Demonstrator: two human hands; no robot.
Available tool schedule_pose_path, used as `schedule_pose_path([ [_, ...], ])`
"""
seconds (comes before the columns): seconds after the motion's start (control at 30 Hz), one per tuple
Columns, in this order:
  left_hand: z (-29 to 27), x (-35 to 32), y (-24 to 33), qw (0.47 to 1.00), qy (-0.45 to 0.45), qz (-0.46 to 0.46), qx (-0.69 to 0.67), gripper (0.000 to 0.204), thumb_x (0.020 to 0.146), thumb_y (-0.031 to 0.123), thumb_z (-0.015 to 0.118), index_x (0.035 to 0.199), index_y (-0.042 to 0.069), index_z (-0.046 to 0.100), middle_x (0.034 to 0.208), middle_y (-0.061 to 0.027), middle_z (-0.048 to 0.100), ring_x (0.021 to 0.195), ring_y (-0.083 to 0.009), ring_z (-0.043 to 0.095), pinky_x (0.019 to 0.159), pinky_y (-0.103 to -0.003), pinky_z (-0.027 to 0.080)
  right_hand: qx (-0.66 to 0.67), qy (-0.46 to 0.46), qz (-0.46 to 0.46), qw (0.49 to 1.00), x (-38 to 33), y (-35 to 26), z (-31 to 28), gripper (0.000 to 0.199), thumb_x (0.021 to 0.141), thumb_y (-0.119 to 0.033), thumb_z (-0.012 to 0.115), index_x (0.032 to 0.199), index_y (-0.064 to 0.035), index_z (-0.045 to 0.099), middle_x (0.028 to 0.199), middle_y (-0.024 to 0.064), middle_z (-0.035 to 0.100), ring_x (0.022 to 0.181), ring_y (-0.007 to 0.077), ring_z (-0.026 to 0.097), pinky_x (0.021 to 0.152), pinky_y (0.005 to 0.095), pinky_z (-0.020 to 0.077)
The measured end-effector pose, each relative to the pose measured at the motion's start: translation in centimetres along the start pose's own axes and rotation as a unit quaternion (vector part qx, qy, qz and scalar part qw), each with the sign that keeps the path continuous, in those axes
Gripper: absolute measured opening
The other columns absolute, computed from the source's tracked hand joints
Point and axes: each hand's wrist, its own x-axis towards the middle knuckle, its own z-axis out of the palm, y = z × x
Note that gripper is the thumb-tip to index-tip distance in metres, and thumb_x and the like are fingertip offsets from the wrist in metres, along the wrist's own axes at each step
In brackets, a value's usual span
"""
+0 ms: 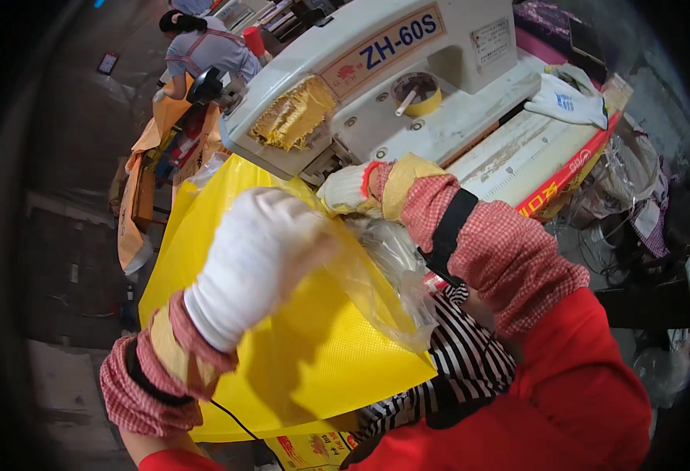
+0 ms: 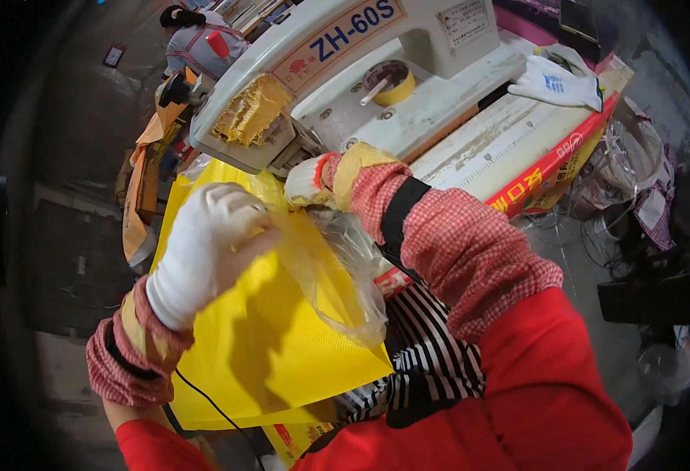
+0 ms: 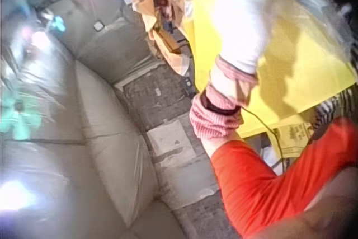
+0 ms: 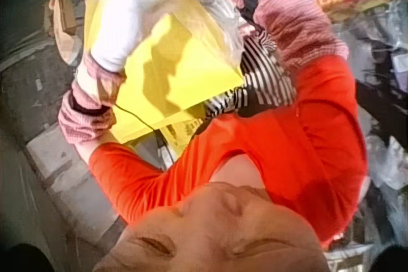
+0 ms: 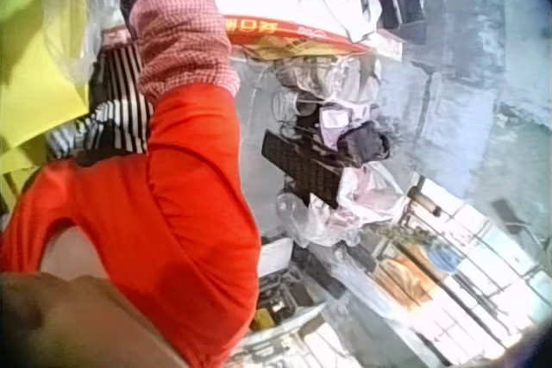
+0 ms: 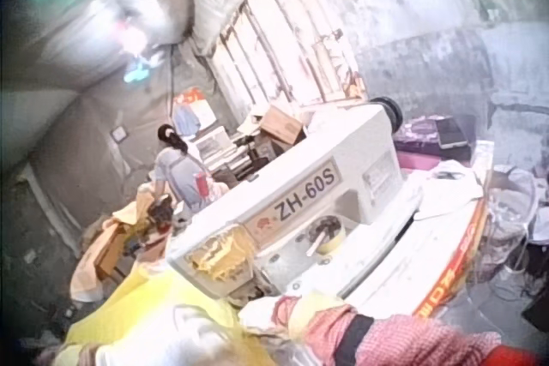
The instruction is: The recorder manually inserts transparent plastic liner bags into woven polypropylene sacks and then uses an industrial sealing machine to secure them.
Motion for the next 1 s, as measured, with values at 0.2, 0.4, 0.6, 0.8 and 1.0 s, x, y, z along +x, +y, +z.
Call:
schedule_pose_path([
  [0.2, -0.2, 3.5, 7.9, 0.961, -0.147, 0.216, -0.089, 0.053, 0.073, 0.037, 0.069, 0.115, 0.009, 0.054, 0.093, -0.0126, 0.06, 0.093, -0.0352, 0.056, 0.082, -0.044, 0.043, -0.017, -0.056, -0.014, 0.998, 1.8, 2.6, 1.8, 0.032, 0.074, -0.032, 0.064, 0.092, -0.0056, 0.067, 0.087, 0.0147, 0.067, 0.08, 0.0318, 0.063, 0.07, 0.0409, 0.0477],
  [0.4, -0.5, 3.7, 6.6, 0.67, -0.604, 0.153, -0.403, 0.035, 0.089, 0.014, 0.054, 0.123, 0.004, 0.053, 0.111, -0.0137, 0.062, 0.1, -0.0259, 0.059, 0.085, -0.035, 0.046, -0.011, -0.087, 0.079, 0.993, 2.0, 1.1, 1.5, 0.034, 0.075, -0.032, 0.067, 0.098, -0.0069, 0.066, 0.093, 0.0124, 0.066, 0.085, 0.027, 0.063, 0.074, 0.0397, 0.0479],
  [0.6, -2.7, 4.0, -1.5, 0.623, -0.625, -0.137, -0.45, 0.031, 0.094, 0.016, 0.05, 0.121, 0.001, 0.056, 0.117, -0.0081, 0.06, 0.109, -0.0162, 0.053, 0.096, -0.028, 0.04, 0.029, -0.056, 0.108, 0.992, 1.5, -0.2, 0.9, 0.028, 0.073, -0.03, 0.065, 0.092, -0.0098, 0.068, 0.086, 0.015, 0.066, 0.08, 0.0335, 0.063, 0.069, 0.0437, 0.0475],
  [0.8, -4.8, 1.0, -1.4, 0.724, -0.541, -0.172, -0.392, 0.066, 0.087, 0.043, 0.06, 0.136, 0.004, 0.039, 0.134, -0.0096, 0.046, 0.115, -0.022, 0.049, 0.099, -0.032, 0.037, 0.035, -0.016, 0.121, 0.992, 1.3, -0.4, 1.6, 0.026, 0.074, -0.033, 0.066, 0.089, -0.0121, 0.07, 0.084, 0.0147, 0.066, 0.079, 0.0351, 0.064, 0.069, 0.0447, 0.048],
  [1.0, -3.9, -1.4, -0.4, 0.827, -0.364, -0.287, -0.318, 0.093, 0.075, 0.064, 0.061, 0.141, 0.007, 0.028, 0.132, -0.0238, 0.043, 0.125, -0.0335, 0.04, 0.102, -0.039, 0.033, -0.073, 0.048, 0.099, 0.991, 1.6, -0.6, 3.1, 0.019, 0.07, -0.023, 0.061, 0.081, -0.0101, 0.07, 0.075, 0.0131, 0.066, 0.071, 0.0335, 0.065, 0.062, 0.0426, 0.0502],
])
